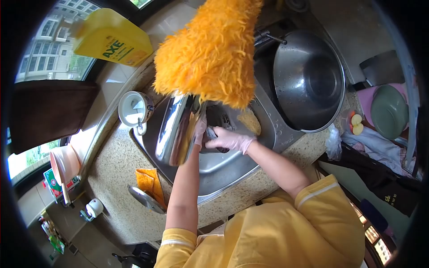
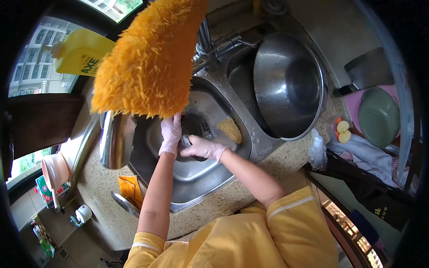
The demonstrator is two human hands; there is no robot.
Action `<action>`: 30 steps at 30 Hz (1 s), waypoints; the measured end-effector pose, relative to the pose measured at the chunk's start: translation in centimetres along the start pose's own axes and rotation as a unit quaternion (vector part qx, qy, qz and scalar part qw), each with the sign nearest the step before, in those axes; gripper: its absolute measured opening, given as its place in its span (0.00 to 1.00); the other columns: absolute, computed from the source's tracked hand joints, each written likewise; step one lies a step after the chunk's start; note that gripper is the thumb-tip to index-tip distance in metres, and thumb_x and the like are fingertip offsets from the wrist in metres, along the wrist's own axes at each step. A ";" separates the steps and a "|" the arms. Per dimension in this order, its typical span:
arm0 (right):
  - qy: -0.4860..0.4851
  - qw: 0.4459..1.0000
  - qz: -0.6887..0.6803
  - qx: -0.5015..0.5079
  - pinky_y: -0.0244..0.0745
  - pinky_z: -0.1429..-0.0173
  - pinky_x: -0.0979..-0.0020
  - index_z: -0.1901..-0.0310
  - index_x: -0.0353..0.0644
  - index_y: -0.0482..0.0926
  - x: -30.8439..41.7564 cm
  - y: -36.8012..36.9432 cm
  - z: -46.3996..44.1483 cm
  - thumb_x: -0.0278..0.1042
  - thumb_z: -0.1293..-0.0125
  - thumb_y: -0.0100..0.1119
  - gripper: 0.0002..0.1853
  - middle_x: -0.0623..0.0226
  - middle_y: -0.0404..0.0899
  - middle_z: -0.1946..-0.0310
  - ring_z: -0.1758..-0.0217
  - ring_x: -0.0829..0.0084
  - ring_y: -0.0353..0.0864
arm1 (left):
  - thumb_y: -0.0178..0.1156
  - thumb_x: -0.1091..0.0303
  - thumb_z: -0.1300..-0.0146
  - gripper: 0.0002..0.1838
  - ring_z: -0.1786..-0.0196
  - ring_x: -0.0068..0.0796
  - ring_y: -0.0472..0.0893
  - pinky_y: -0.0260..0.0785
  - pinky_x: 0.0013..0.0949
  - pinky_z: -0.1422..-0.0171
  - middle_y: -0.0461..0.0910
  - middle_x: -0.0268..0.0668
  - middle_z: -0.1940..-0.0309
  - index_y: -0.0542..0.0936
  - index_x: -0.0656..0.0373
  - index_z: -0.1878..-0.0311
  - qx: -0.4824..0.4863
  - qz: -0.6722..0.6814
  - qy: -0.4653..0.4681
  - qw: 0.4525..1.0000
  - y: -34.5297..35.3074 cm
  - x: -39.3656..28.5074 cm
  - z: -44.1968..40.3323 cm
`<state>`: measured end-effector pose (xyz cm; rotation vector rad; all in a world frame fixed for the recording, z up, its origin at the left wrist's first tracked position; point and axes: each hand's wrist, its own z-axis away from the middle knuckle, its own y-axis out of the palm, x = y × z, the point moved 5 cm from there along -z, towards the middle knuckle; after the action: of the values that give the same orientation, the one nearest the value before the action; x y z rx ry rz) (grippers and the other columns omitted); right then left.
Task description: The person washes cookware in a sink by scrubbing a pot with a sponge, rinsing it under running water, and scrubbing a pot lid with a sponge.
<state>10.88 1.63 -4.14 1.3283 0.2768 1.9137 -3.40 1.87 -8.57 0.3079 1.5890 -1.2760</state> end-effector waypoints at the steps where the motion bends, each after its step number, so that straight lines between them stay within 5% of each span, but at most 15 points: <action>1: -0.076 0.993 0.085 0.011 0.70 0.49 0.74 0.55 0.38 0.79 1.5 1.1 0.5 0.29 0.47 0.61 0.15 0.65 0.82 0.61 0.58 0.77 0.76 | 0.49 0.48 0.32 0.24 0.52 0.51 0.77 0.66 0.43 0.48 0.80 0.49 0.56 0.76 0.61 0.50 0.001 -0.008 0.000 1.000 0.1 -0.8 -0.1; 2: -0.054 0.974 0.220 0.015 0.69 0.44 0.72 0.49 0.35 0.77 0.8 0.5 0.4 0.30 0.47 0.61 0.21 0.60 0.82 0.55 0.51 0.72 0.77 | 0.49 0.48 0.32 0.24 0.54 0.52 0.78 0.67 0.44 0.50 0.80 0.50 0.59 0.75 0.61 0.51 0.004 -0.038 -0.010 0.999 -0.5 -3.0 0.3; 4: -0.008 0.962 0.271 0.022 0.70 0.44 0.71 0.49 0.34 0.77 2.9 0.5 1.9 0.30 0.47 0.61 0.21 0.58 0.82 0.55 0.52 0.70 0.78 | 0.49 0.48 0.32 0.24 0.59 0.55 0.79 0.69 0.45 0.56 0.81 0.52 0.63 0.74 0.63 0.51 0.011 -0.104 -0.015 0.994 -2.2 -6.9 1.6; 7: -0.018 0.948 0.313 0.062 0.71 0.46 0.67 0.48 0.33 0.75 1.7 -1.5 3.0 0.34 0.46 0.63 0.24 0.55 0.81 0.57 0.53 0.65 0.79 | 0.53 0.54 0.34 0.19 0.67 0.53 0.80 0.73 0.47 0.62 0.79 0.53 0.75 0.72 0.64 0.56 0.015 -0.255 0.146 0.956 -4.4 -10.8 4.7; 8: -0.008 0.925 0.377 0.046 0.71 0.47 0.65 0.50 0.33 0.76 1.8 -2.5 3.7 0.34 0.47 0.63 0.23 0.53 0.81 0.58 0.53 0.62 0.79 | 0.55 0.57 0.36 0.16 0.70 0.49 0.81 0.73 0.46 0.65 0.79 0.51 0.75 0.74 0.62 0.58 0.122 -0.317 0.074 0.938 -4.9 -12.0 6.1; 9: 0.001 0.898 0.439 0.030 0.72 0.48 0.63 0.51 0.34 0.76 2.1 -3.2 4.1 0.35 0.47 0.63 0.22 0.52 0.81 0.58 0.53 0.60 0.80 | 0.57 0.62 0.39 0.12 0.65 0.44 0.81 0.73 0.42 0.61 0.80 0.47 0.69 0.75 0.60 0.60 0.205 -0.403 0.019 0.892 -5.3 -13.4 7.5; 11: 0.072 0.842 0.532 0.055 0.72 0.46 0.62 0.50 0.36 0.77 3.0 -3.2 5.1 0.31 0.47 0.62 0.21 0.50 0.81 0.57 0.50 0.56 0.79 | 0.56 0.67 0.42 0.12 0.49 0.41 0.77 0.68 0.45 0.43 0.78 0.43 0.53 0.76 0.57 0.54 0.150 -0.374 0.238 0.884 -6.1 -16.6 10.9; 14: 0.071 0.792 0.602 0.076 0.72 0.48 0.60 0.56 0.37 0.78 3.2 -3.2 5.9 0.32 0.49 0.64 0.18 0.49 0.80 0.59 0.52 0.52 0.79 | 0.49 0.69 0.41 0.28 0.27 0.41 0.55 0.42 0.61 0.28 0.61 0.39 0.33 0.66 0.51 0.35 0.149 -0.593 0.230 0.757 -6.4 -18.2 12.3; 17: 0.066 0.755 0.647 0.085 0.73 0.49 0.58 0.57 0.40 0.78 4.0 -2.8 5.8 0.31 0.51 0.66 0.17 0.51 0.80 0.60 0.54 0.52 0.79 | 0.50 0.68 0.40 0.23 0.32 0.39 0.61 0.52 0.54 0.33 0.68 0.40 0.38 0.70 0.54 0.39 0.054 -0.643 0.197 0.738 -7.1 -16.5 12.1; 20: 0.047 0.746 0.658 0.092 0.74 0.49 0.59 0.56 0.43 0.79 4.6 -2.3 5.2 0.27 0.53 0.66 0.18 0.55 0.81 0.60 0.54 0.54 0.80 | 0.51 0.70 0.41 0.17 0.38 0.36 0.69 0.53 0.48 0.36 0.75 0.39 0.48 0.75 0.54 0.47 0.203 -0.720 0.029 0.663 -6.6 -13.9 10.7; 21: 0.026 0.735 0.670 0.101 0.74 0.50 0.59 0.56 0.44 0.79 5.5 -1.7 5.0 0.27 0.53 0.66 0.19 0.57 0.81 0.60 0.54 0.54 0.80 | 0.52 0.68 0.39 0.08 0.54 0.32 0.79 0.63 0.43 0.45 0.79 0.35 0.63 0.78 0.54 0.57 0.215 -0.717 0.087 0.657 -7.1 -14.0 10.3; 24: -0.054 0.723 0.684 0.083 0.74 0.51 0.60 0.58 0.46 0.80 6.6 -1.3 4.2 0.26 0.56 0.67 0.19 0.60 0.80 0.61 0.55 0.55 0.79 | 0.54 0.60 0.36 0.11 0.68 0.42 0.83 0.73 0.43 0.67 0.82 0.41 0.70 0.75 0.56 0.57 0.287 -0.482 0.015 0.828 -7.4 -6.2 10.8; 29: -0.231 0.765 0.590 -0.112 0.73 0.50 0.63 0.60 0.49 0.78 11.6 -1.5 5.3 0.28 0.55 0.69 0.18 0.67 0.77 0.60 0.53 0.61 0.78 | 0.52 0.55 0.35 0.15 0.68 0.53 0.81 0.73 0.52 0.63 0.80 0.51 0.74 0.69 0.58 0.56 0.189 -0.304 -0.100 0.928 -7.0 -6.1 14.2; 30: -0.214 0.789 0.555 -0.155 0.72 0.45 0.63 0.57 0.48 0.75 11.3 -2.5 5.1 0.32 0.53 0.70 0.19 0.65 0.75 0.53 0.48 0.60 0.76 | 0.52 0.55 0.35 0.16 0.68 0.54 0.81 0.72 0.53 0.62 0.80 0.52 0.74 0.69 0.59 0.56 0.167 -0.281 -0.111 0.939 -6.3 -5.7 14.6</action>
<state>14.70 9.96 4.61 1.8081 -1.2728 2.2515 2.57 -10.66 1.05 -0.0983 1.3006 -1.9534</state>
